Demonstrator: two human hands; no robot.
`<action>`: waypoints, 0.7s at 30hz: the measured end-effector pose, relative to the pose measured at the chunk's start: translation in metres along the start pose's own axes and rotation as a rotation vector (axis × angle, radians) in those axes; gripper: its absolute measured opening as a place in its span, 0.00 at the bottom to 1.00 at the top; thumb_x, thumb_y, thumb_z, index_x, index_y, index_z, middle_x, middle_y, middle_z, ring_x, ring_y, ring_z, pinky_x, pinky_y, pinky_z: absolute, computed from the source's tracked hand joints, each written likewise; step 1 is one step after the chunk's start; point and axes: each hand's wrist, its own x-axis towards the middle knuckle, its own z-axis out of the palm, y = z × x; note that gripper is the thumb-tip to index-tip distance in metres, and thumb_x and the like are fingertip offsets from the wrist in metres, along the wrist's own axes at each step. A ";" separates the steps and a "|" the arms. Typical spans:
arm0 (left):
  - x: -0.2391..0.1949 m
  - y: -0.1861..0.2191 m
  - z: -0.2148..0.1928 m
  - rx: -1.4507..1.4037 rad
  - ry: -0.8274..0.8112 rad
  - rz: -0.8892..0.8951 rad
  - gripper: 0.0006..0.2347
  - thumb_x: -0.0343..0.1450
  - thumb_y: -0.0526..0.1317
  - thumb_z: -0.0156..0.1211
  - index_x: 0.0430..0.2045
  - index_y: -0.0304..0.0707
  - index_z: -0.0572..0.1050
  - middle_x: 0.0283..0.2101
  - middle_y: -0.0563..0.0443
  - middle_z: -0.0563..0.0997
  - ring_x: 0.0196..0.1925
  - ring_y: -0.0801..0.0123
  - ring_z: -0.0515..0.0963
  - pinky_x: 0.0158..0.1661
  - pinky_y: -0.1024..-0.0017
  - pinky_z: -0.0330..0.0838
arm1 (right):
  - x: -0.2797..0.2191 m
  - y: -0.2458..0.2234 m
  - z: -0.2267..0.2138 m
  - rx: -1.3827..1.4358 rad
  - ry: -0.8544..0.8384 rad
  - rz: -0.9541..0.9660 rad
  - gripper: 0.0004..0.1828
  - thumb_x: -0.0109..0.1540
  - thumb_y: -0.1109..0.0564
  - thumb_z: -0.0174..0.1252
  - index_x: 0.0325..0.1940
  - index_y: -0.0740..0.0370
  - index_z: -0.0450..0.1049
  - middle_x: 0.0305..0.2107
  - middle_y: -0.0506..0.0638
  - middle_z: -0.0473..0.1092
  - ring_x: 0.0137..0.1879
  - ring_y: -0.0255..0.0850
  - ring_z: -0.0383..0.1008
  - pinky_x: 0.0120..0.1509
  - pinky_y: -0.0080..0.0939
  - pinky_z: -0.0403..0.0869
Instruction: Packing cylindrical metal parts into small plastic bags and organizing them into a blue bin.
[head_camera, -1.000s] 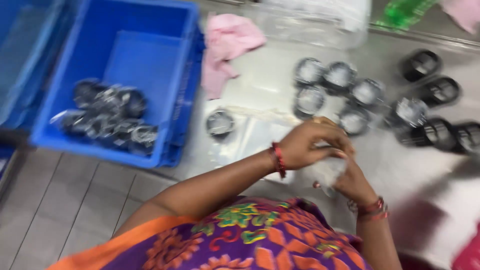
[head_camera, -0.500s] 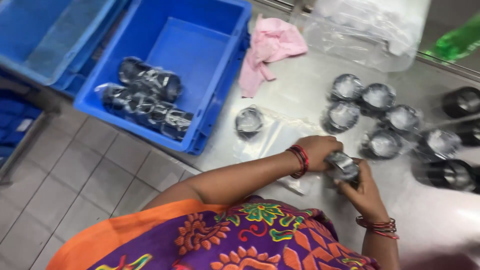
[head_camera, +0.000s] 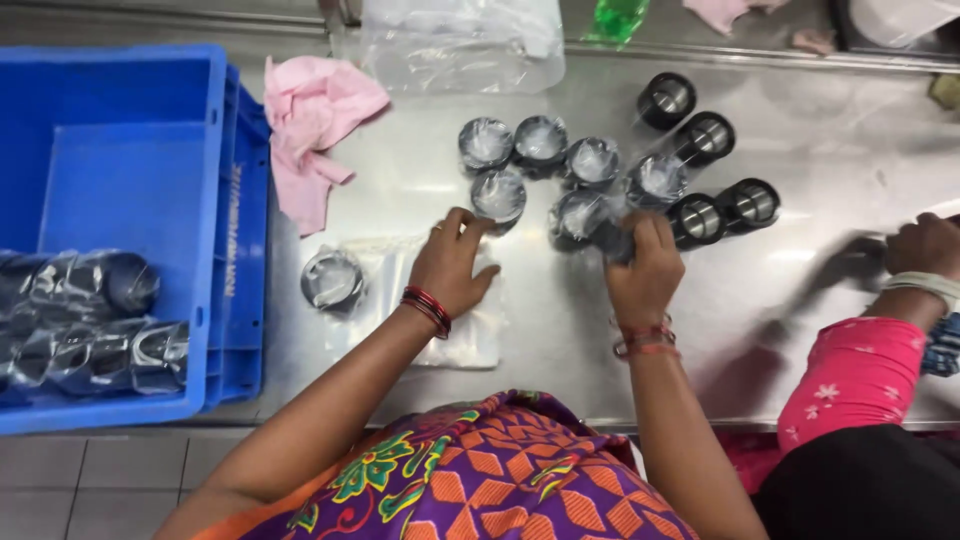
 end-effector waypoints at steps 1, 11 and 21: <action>0.011 0.001 -0.002 0.001 0.005 0.010 0.28 0.61 0.41 0.73 0.56 0.41 0.69 0.55 0.40 0.71 0.52 0.46 0.75 0.50 0.54 0.72 | 0.008 0.004 0.005 -0.003 0.011 -0.004 0.10 0.58 0.68 0.61 0.43 0.63 0.74 0.44 0.56 0.74 0.46 0.56 0.77 0.49 0.49 0.73; 0.079 0.013 -0.012 0.263 -0.100 -0.231 0.37 0.59 0.55 0.74 0.62 0.46 0.66 0.56 0.34 0.67 0.55 0.41 0.73 0.50 0.53 0.73 | 0.040 -0.010 0.026 -0.179 -0.340 0.056 0.51 0.37 0.45 0.79 0.58 0.65 0.65 0.52 0.69 0.61 0.53 0.66 0.69 0.54 0.58 0.73; 0.083 -0.003 -0.003 0.161 -0.154 -0.169 0.36 0.60 0.53 0.72 0.64 0.55 0.64 0.59 0.37 0.67 0.55 0.42 0.76 0.53 0.53 0.74 | 0.037 0.021 0.050 -0.051 -0.413 0.042 0.46 0.43 0.46 0.80 0.59 0.53 0.66 0.49 0.58 0.70 0.54 0.58 0.76 0.55 0.54 0.76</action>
